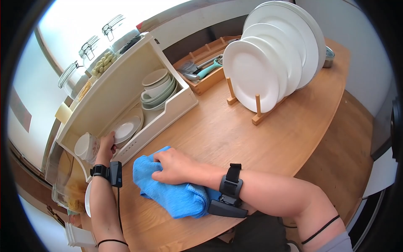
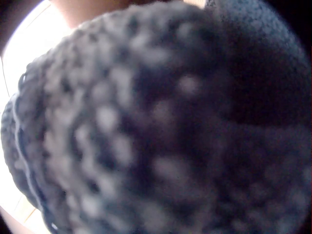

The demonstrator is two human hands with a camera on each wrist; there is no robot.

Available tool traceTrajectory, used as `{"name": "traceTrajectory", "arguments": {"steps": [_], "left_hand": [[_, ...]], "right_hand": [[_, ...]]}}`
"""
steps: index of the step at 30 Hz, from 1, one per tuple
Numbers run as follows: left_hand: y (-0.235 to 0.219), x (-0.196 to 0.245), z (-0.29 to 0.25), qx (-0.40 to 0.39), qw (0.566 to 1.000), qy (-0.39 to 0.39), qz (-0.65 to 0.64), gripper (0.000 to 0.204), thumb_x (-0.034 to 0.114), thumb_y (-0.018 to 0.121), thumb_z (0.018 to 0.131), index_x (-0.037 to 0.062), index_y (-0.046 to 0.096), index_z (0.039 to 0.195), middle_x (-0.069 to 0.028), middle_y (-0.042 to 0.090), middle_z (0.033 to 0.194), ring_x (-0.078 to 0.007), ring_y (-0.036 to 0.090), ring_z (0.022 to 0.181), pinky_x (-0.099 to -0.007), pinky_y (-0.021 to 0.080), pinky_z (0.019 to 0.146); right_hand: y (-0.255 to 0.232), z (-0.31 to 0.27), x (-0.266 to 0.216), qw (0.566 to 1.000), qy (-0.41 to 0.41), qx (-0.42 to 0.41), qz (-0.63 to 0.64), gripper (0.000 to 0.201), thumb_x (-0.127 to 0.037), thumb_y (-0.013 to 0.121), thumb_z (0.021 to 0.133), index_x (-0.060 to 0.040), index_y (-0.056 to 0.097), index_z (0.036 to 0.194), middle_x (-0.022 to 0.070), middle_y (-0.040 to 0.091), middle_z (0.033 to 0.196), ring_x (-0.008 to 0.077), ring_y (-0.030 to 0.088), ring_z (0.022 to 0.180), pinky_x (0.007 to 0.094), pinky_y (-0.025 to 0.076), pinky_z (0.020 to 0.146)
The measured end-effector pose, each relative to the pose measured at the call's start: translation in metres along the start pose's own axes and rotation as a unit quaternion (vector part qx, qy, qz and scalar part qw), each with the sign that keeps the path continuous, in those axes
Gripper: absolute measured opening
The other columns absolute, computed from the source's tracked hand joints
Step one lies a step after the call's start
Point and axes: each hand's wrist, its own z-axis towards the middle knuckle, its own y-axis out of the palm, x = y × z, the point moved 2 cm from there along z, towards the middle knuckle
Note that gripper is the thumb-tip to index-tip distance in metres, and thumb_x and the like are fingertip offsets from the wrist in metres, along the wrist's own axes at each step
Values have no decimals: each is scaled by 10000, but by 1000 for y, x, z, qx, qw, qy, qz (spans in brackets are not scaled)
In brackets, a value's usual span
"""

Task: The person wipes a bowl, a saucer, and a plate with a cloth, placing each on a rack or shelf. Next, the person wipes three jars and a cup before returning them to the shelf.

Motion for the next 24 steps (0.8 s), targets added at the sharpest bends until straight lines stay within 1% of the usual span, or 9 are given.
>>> {"name": "traceTrajectory", "arguments": {"steps": [3, 5, 8, 9, 13, 15, 16, 18, 24], "left_hand": [[7, 1, -3, 4, 999, 16, 40, 265, 296, 603, 821, 78, 523, 692, -3, 409, 497, -116, 370, 372, -273, 253, 336], [6, -1, -3, 13, 997, 34, 63, 284, 241, 644, 763, 41, 546, 586, -26, 440, 468, -124, 383, 362, -299, 252, 334], [4, -12, 1, 9, 990, 115, 82, 272, 242, 659, 745, 15, 597, 609, -55, 482, 479, -134, 425, 376, -308, 285, 339], [1, -5, -9, 43, 975, 137, 170, 287, 251, 667, 735, -16, 628, 635, -106, 535, 502, -176, 490, 384, -336, 374, 380], [-21, 2, -33, 60, 948, 162, 266, 346, 289, 670, 748, -53, 648, 698, -158, 591, 559, -259, 588, 478, -364, 469, 502], [-39, 1, -52, 187, 817, 437, 326, 368, 325, 663, 770, -42, 675, 797, -190, 640, 663, -315, 643, 629, -374, 504, 625], [-51, 4, -71, 195, 818, 427, 331, 368, 325, 663, 770, -42, 675, 797, -190, 640, 663, -315, 643, 629, -374, 504, 625], [-80, 13, -109, 71, 868, 364, 330, 341, 337, 656, 785, 9, 695, 869, -176, 657, 729, -329, 646, 726, -380, 506, 669], [-190, -37, -158, 109, 835, 276, 464, 321, 336, 674, 788, 20, 673, 841, -159, 652, 745, -294, 636, 675, -374, 497, 631]], "right_hand": [[1, 0, 2, 1000, 10, -9, 9, 431, -293, 603, 707, 4, 641, 1016, 246, 638, 986, 389, 607, 954, 439, 487, 852], [4, 3, 5, 1000, -12, 16, 13, 364, -279, 613, 701, -11, 637, 946, 226, 647, 904, 386, 612, 885, 433, 490, 788], [4, 3, 6, 999, -24, 30, 3, 370, -280, 612, 700, -4, 637, 945, 233, 645, 895, 394, 611, 885, 432, 489, 790], [2, 2, 4, 999, -13, 30, -11, 384, -282, 610, 700, 3, 632, 956, 241, 642, 906, 397, 609, 894, 429, 489, 798], [-2, 2, -1, 1000, -10, 19, -19, 399, -282, 607, 707, 9, 630, 978, 244, 642, 929, 386, 616, 906, 415, 487, 814], [-1, 2, 0, 1000, -16, 10, -4, 410, -292, 616, 698, 19, 639, 963, 249, 644, 920, 388, 619, 901, 417, 490, 818], [-2, 2, -1, 1000, -14, 15, 8, 421, -303, 625, 688, 29, 648, 948, 253, 646, 911, 390, 621, 895, 418, 492, 822], [-4, 2, -3, 1000, -16, 5, 10, 409, -297, 624, 689, 28, 648, 937, 250, 648, 900, 386, 624, 883, 414, 493, 809], [-6, 0, -10, 1000, -4, -5, -1, 374, -275, 623, 693, 33, 644, 905, 242, 649, 865, 372, 632, 848, 405, 495, 767]]}}
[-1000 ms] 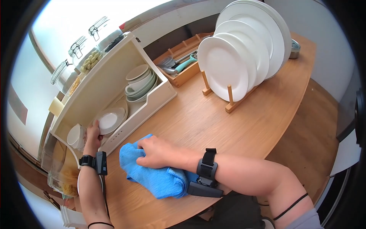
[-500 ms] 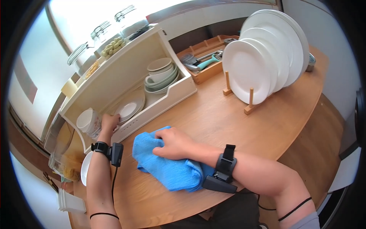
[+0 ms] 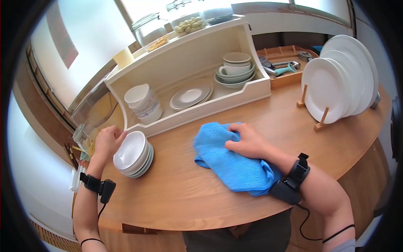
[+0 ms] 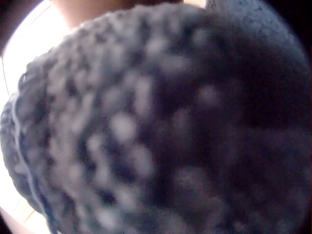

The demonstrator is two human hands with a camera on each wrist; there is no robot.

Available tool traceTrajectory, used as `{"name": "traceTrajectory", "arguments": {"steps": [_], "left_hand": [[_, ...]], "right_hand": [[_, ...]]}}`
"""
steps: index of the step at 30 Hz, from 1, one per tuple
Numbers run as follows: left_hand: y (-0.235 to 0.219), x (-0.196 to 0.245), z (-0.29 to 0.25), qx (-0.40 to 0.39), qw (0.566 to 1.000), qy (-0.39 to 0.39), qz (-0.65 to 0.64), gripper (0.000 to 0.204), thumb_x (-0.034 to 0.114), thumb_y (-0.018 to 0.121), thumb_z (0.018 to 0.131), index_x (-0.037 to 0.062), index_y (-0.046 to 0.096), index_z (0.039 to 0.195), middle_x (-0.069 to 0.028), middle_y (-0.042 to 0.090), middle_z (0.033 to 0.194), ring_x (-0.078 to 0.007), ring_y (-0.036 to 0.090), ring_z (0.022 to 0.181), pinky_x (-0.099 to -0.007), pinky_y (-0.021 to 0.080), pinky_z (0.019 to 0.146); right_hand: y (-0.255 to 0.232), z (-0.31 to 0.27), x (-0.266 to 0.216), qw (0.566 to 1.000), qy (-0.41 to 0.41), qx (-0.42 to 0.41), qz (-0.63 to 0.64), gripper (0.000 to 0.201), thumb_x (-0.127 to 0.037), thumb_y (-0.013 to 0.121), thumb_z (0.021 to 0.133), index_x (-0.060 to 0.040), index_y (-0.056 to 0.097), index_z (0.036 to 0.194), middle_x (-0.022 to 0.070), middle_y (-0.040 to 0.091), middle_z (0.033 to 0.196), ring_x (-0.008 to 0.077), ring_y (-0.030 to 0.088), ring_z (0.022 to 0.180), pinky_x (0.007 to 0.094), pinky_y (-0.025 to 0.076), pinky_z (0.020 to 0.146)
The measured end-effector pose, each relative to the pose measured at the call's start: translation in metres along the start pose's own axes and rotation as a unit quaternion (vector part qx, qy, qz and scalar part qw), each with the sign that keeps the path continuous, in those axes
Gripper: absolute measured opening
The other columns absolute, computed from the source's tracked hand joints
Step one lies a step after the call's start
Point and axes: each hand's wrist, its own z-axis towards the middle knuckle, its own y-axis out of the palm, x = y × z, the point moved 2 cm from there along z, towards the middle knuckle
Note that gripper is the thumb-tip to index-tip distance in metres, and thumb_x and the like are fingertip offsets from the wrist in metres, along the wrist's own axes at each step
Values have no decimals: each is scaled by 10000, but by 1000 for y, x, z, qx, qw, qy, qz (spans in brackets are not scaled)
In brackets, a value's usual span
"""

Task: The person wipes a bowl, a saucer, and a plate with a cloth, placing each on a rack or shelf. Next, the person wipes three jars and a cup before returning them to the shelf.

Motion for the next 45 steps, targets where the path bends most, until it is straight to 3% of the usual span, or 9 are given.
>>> {"name": "traceTrajectory", "arguments": {"steps": [2, 8, 12, 20, 24, 28, 33, 41, 45], "left_hand": [[7, -35, -18, -9, 999, -3, 46, 344, 347, 680, 791, 7, 661, 844, -154, 650, 746, -274, 630, 647, -366, 493, 613], [32, -64, -51, -169, 885, -173, -398, 328, 315, 669, 844, -1, 598, 895, -26, 578, 714, -71, 497, 568, -216, 358, 438], [43, -78, -51, -168, 859, -189, -446, 262, 271, 622, 878, 11, 597, 909, -13, 578, 701, -57, 479, 522, -207, 340, 423], [12, -77, -49, -18, 878, -221, -424, 246, 241, 459, 964, 21, 570, 959, -14, 570, 662, -88, 540, 477, -221, 409, 382], [-7, -43, -56, 72, 790, -220, -568, 248, 220, 418, 967, 24, 489, 1101, -64, 607, 854, -126, 620, 637, -254, 504, 453], [-5, 56, -68, -84, 603, -200, -768, 412, 121, 402, 836, -19, 410, 1223, -180, 570, 1117, -294, 627, 959, -450, 578, 740], [41, 146, -74, -258, 434, -78, -860, 629, 76, 403, 772, 23, 232, 1375, -220, 431, 1293, -381, 550, 1086, -517, 558, 803], [72, 187, -62, -324, 394, -20, -860, 723, 14, 462, 809, 129, 131, 1441, -149, 367, 1359, -329, 494, 1175, -486, 526, 883], [81, 189, -70, -298, 470, 71, -828, 796, 27, 496, 880, 180, -6, 1478, -109, 274, 1433, -255, 424, 1238, -440, 495, 932]], "right_hand": [[2, 2, 3, 1000, 0, 5, -1, 381, -274, 630, 689, 32, 644, 914, 241, 648, 861, 373, 630, 841, 402, 495, 767], [-1, 0, -4, 1000, 23, -4, -1, 363, -236, 618, 691, 49, 631, 915, 222, 649, 832, 322, 628, 795, 371, 484, 749], [0, 1, 2, 1000, 18, -2, -1, 296, -168, 605, 708, 38, 624, 919, 102, 637, 769, 145, 576, 732, 294, 470, 690], [0, 2, 1, 999, 25, -7, 26, 336, -214, 625, 699, 57, 623, 899, 188, 648, 794, 236, 622, 762, 346, 484, 717], [-1, 4, 3, 998, 12, 28, 52, 291, -195, 622, 717, 45, 615, 882, 132, 635, 768, 176, 596, 745, 310, 482, 695], [-3, 3, -10, 987, 28, 69, 145, 233, -156, 608, 738, 25, 610, 884, 75, 613, 761, 135, 565, 718, 270, 468, 667], [-23, 4, -7, 928, 52, 211, 303, 188, -93, 601, 750, 10, 604, 906, 32, 592, 778, 92, 526, 696, 231, 439, 637], [-33, -6, -36, 936, -12, 279, 212, 212, -78, 645, 778, 5, 581, 962, 48, 616, 850, 89, 577, 770, 236, 476, 666], [-4, -8, -50, 981, -79, 176, -16, 306, -107, 670, 776, -13, 582, 1053, 99, 619, 897, 163, 595, 847, 274, 474, 744]]}}
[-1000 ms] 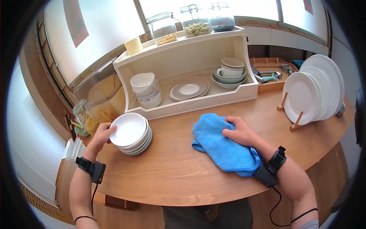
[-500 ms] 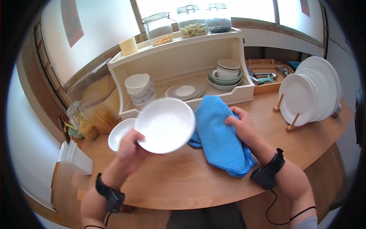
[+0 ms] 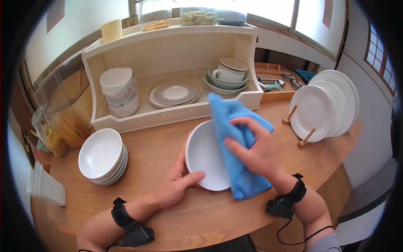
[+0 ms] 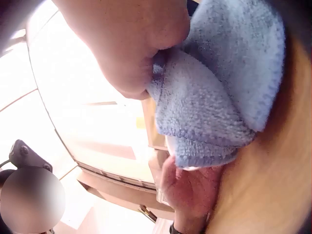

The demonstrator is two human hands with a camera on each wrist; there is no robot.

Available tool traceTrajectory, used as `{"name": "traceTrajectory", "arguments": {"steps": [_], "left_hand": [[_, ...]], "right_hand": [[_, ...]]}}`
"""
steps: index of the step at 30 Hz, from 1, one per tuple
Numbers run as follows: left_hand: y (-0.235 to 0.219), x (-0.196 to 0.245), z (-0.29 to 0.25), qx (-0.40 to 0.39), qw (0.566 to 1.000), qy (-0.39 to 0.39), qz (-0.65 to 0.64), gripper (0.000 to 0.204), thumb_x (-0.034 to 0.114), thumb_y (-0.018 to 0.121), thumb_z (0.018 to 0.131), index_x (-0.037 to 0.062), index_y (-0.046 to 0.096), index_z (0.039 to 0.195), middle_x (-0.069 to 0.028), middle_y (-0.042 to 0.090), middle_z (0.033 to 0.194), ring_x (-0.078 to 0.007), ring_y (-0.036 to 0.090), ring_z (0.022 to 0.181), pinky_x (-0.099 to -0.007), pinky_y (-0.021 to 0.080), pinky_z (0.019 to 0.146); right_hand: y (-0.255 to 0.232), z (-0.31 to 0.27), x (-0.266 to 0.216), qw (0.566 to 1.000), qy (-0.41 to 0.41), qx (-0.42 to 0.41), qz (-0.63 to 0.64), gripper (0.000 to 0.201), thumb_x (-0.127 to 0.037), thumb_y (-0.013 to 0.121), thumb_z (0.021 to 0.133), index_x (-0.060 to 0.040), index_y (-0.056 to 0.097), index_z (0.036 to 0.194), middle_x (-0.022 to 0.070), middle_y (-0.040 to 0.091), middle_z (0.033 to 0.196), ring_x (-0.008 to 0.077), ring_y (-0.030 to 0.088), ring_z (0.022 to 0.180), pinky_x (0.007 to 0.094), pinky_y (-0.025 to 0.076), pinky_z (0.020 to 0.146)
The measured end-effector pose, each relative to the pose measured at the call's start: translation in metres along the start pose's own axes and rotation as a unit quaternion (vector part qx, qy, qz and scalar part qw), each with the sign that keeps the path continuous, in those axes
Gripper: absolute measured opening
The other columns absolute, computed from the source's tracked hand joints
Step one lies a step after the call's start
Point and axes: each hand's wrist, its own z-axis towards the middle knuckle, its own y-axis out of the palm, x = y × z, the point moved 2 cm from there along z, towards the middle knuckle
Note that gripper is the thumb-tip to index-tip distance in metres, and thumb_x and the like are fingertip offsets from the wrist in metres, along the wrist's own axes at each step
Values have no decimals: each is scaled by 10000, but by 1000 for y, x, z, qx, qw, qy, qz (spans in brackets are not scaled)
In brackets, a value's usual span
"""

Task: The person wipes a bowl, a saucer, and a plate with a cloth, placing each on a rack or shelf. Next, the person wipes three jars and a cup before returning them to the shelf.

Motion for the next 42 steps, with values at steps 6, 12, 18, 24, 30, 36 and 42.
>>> {"name": "traceTrajectory", "arguments": {"steps": [6, 12, 18, 24, 30, 36, 42], "left_hand": [[4, 8, -7, 3, 999, 30, -19, 843, 6, 479, 911, 217, -114, 1472, -86, 166, 1486, -232, 355, 1280, -421, 492, 935], [2, -2, -5, -30, 994, 101, 38, 989, -95, 534, 746, 156, -69, 1488, -91, 193, 1482, -199, 361, 1277, -317, 365, 1016], [3, 6, -8, -24, 999, 43, 23, 960, -59, 518, 792, 198, -94, 1485, -100, 188, 1474, -220, 411, 1214, -341, 455, 924], [9, 4, -7, -50, 991, 89, 90, 962, -50, 486, 813, 236, -156, 1469, -91, 195, 1466, -218, 442, 1160, -331, 474, 876], [0, -9, -6, -6, 996, 79, 46, 939, -75, 489, 772, 163, -69, 1489, -89, 231, 1454, -192, 396, 1227, -326, 381, 988], [4, 12, -7, 46, 997, 67, 0, 929, -85, 504, 717, 142, 53, 1497, -91, 330, 1411, -188, 401, 1236, -317, 345, 1028], [1, 7, -2, 16, 995, 84, 48, 931, -68, 504, 730, 180, 43, 1500, -87, 314, 1424, -187, 371, 1261, -324, 349, 1028]], "right_hand": [[30, -8, -16, 977, -6, -204, -59, 446, -41, 619, 744, -51, 589, 1188, 135, 617, 987, 262, 595, 890, 307, 467, 760], [16, -8, -15, 924, 8, -382, 33, 349, 2, 537, 661, -31, 694, 971, 140, 640, 977, 273, 618, 831, 310, 479, 741], [-5, -2, -9, 940, 7, -285, -189, 269, -24, 548, 677, -36, 701, 898, 142, 612, 823, 292, 602, 696, 364, 486, 649], [13, 1, -7, 971, -110, -136, -163, 378, 31, 576, 711, -46, 639, 1076, 178, 591, 1057, 334, 604, 862, 367, 488, 758], [22, -7, -13, 939, -99, -328, 21, 389, 44, 582, 709, -39, 643, 1084, 166, 608, 1072, 327, 602, 946, 345, 477, 815], [-1, -3, -13, 915, -13, -387, -113, 248, -15, 555, 662, -33, 699, 863, 136, 642, 875, 303, 613, 734, 347, 495, 680], [-4, 4, -3, 952, -136, -120, -246, 283, 35, 571, 689, -33, 671, 945, 147, 623, 999, 321, 620, 800, 370, 510, 705]]}}
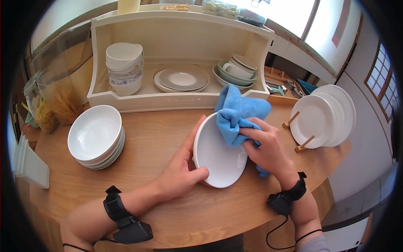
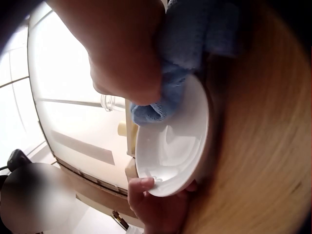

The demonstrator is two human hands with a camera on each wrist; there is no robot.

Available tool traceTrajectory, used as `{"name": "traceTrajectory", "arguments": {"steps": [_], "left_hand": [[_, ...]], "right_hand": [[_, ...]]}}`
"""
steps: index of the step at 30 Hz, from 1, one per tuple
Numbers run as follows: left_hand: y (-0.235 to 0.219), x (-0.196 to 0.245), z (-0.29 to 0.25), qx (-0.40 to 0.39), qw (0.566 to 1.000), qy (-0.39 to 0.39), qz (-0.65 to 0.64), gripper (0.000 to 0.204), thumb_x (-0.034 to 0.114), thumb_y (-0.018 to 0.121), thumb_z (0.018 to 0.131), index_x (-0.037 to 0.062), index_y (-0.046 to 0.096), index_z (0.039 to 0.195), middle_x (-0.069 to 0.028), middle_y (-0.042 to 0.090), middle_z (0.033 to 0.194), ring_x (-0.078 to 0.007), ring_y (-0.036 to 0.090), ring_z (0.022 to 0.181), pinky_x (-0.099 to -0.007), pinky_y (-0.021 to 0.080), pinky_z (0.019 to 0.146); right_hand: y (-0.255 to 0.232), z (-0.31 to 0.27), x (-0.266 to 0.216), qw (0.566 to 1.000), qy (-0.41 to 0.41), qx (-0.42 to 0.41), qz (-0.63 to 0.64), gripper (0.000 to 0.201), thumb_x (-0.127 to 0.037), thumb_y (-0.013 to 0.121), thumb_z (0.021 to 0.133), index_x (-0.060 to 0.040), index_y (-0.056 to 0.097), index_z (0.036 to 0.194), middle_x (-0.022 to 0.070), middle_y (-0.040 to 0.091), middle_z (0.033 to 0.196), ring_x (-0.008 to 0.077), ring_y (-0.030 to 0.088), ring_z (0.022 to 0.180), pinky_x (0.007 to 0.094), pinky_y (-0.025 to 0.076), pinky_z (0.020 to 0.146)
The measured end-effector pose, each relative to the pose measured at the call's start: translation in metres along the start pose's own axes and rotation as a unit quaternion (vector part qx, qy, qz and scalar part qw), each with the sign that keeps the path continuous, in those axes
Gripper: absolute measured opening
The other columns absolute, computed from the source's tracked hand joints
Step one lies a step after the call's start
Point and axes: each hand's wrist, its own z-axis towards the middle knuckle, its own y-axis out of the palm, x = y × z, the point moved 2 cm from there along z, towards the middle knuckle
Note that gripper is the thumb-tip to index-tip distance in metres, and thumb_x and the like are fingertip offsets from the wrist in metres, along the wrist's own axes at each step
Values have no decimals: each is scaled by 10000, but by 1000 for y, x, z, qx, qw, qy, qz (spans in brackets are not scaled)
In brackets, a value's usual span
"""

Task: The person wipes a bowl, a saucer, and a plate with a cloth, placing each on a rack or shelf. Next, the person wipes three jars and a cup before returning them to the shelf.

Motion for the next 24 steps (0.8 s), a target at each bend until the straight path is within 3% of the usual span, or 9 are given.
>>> {"name": "traceTrajectory", "arguments": {"steps": [5, 8, 10, 14, 19, 20, 22, 23, 24], "left_hand": [[0, -9, -6, -29, 1000, 3, 11, 930, -63, 496, 735, 166, 20, 1500, -83, 257, 1466, -189, 317, 1299, -322, 302, 1056], [-4, -14, -7, -15, 997, -74, -35, 926, -72, 491, 727, 152, 31, 1499, -75, 246, 1464, -182, 297, 1313, -316, 301, 1052], [-1, -4, -5, -8, 999, 17, 49, 900, -75, 478, 725, 150, 67, 1494, -85, 375, 1354, -169, 398, 1220, -308, 378, 968], [-2, -1, -8, 93, 994, -55, -29, 705, -37, 466, 735, 75, 263, 1401, -94, 525, 1102, -126, 497, 955, -254, 409, 803], [-19, -15, -4, 180, 980, -28, -76, 542, 31, 472, 813, 49, 350, 1341, -84, 537, 1135, -135, 517, 988, -272, 429, 847], [-16, -9, -3, 187, 976, -36, -103, 494, 66, 494, 855, 49, 370, 1333, -86, 535, 1169, -142, 520, 1028, -285, 433, 878], [-14, -7, -3, 168, 979, -48, -106, 419, 224, 523, 948, 55, 412, 1315, -92, 541, 1223, -158, 527, 1107, -310, 440, 942], [-12, -6, -4, 163, 980, -50, -105, 419, 224, 523, 948, 55, 412, 1315, -92, 541, 1223, -158, 527, 1107, -310, 440, 942], [-10, -5, -5, 160, 980, -59, -99, 418, 258, 512, 955, 56, 419, 1309, -90, 551, 1208, -160, 542, 1085, -311, 451, 927]], "right_hand": [[18, -2, -21, 992, -68, -1, 110, 375, 59, 576, 700, -23, 637, 1062, 199, 555, 1140, 365, 587, 966, 381, 486, 825], [21, -4, -25, 949, -112, -149, 254, 400, 57, 554, 678, -43, 652, 1052, 162, 593, 1107, 329, 609, 909, 355, 497, 766], [15, -8, -28, 929, -31, -248, 272, 287, 25, 568, 659, -46, 695, 906, 137, 637, 1015, 273, 630, 783, 325, 496, 677], [3, -11, -19, 945, -16, -274, 177, 158, -3, 563, 638, -69, 690, 705, 112, 653, 790, 252, 612, 661, 328, 480, 583], [-27, -4, 31, 972, 134, 63, 183, 156, -17, 501, 674, -20, 657, 675, 42, 563, 600, 131, 553, 613, 258, 440, 585], [-28, -4, 43, 972, 137, 65, 182, 156, -17, 501, 674, -20, 657, 675, 42, 563, 600, 131, 553, 613, 258, 440, 585], [-31, -7, 68, 884, 284, 177, 327, 208, -12, 474, 715, 1, 658, 812, 29, 589, 697, 119, 557, 690, 235, 449, 634], [-29, -9, 69, 883, 286, 181, 326, 208, -12, 474, 715, 1, 658, 812, 29, 589, 697, 119, 557, 690, 235, 449, 634], [-21, -7, 66, 823, 304, 174, 448, 239, -13, 469, 724, 6, 640, 890, 44, 600, 771, 129, 562, 728, 229, 457, 669]]}}
